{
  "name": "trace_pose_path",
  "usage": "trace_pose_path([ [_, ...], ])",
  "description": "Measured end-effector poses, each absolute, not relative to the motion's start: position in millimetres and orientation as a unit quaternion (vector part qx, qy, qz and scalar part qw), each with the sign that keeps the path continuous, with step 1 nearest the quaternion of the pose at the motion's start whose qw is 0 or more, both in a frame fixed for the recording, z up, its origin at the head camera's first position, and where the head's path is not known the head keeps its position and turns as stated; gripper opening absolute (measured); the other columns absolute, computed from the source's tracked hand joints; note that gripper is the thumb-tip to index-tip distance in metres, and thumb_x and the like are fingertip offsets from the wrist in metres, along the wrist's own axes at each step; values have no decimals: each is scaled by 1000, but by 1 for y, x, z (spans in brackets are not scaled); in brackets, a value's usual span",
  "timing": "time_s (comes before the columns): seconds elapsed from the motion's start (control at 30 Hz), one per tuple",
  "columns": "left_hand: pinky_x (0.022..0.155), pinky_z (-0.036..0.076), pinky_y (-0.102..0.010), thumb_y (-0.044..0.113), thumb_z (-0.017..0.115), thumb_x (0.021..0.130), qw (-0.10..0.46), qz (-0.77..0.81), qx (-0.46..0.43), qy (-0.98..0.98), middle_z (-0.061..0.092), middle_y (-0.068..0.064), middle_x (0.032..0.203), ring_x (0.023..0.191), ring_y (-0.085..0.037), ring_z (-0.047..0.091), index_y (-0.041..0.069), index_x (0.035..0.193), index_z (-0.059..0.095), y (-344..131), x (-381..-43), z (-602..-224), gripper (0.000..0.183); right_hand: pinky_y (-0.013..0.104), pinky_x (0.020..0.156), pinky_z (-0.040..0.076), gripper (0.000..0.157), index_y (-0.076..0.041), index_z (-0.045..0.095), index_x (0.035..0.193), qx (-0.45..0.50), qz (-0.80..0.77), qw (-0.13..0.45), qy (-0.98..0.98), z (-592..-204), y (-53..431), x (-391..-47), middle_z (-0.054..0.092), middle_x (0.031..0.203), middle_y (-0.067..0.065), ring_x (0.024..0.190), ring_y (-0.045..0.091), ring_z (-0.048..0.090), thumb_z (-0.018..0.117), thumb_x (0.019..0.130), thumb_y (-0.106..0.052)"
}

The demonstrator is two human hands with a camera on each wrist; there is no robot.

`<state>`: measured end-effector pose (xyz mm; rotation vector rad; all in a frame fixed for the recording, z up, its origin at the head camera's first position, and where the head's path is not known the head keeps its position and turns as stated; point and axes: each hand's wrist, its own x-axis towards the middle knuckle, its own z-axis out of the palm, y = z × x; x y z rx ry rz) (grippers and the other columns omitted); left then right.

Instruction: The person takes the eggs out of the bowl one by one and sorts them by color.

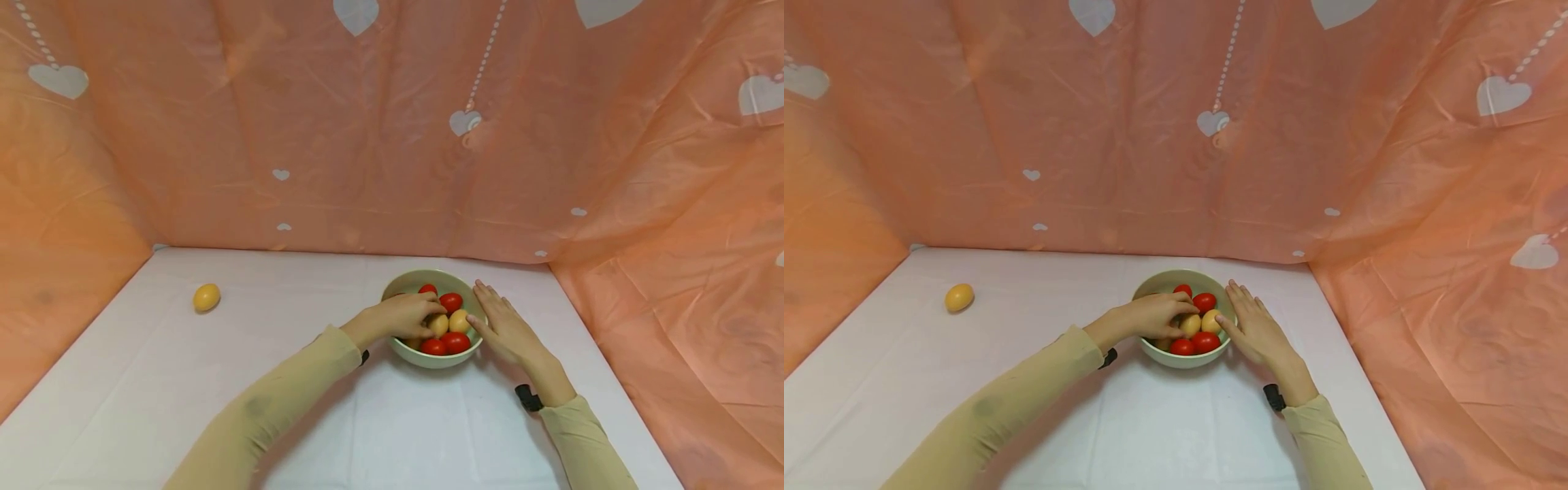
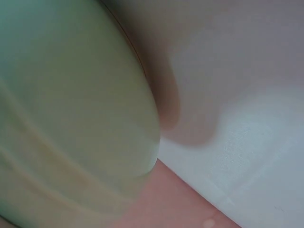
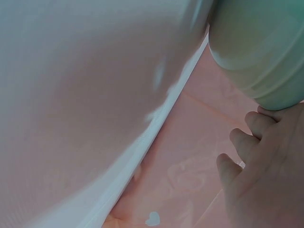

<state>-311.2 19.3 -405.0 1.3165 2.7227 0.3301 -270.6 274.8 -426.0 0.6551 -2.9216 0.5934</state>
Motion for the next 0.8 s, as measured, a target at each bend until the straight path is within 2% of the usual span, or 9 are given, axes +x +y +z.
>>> trace_pose_path([
  [0.33,106,49,-32,32,74,98,70,107,431,893,61,-6,135,120,-17,60,10,144,62,21,-313,-408,53,61,125,14,74,1,23,163,218,195,43,-955,-426,274,-272,18,172,16,157,41,17,44,111,-45],
  [0.8,104,48,-26,29,76,96,64,154,438,883,60,-5,128,113,-14,59,9,143,63,17,-313,-408,52,61,125,15,73,3,24,163,219,195,52,-954,-429,275,-272,20,171,16,157,42,18,44,110,-44],
])
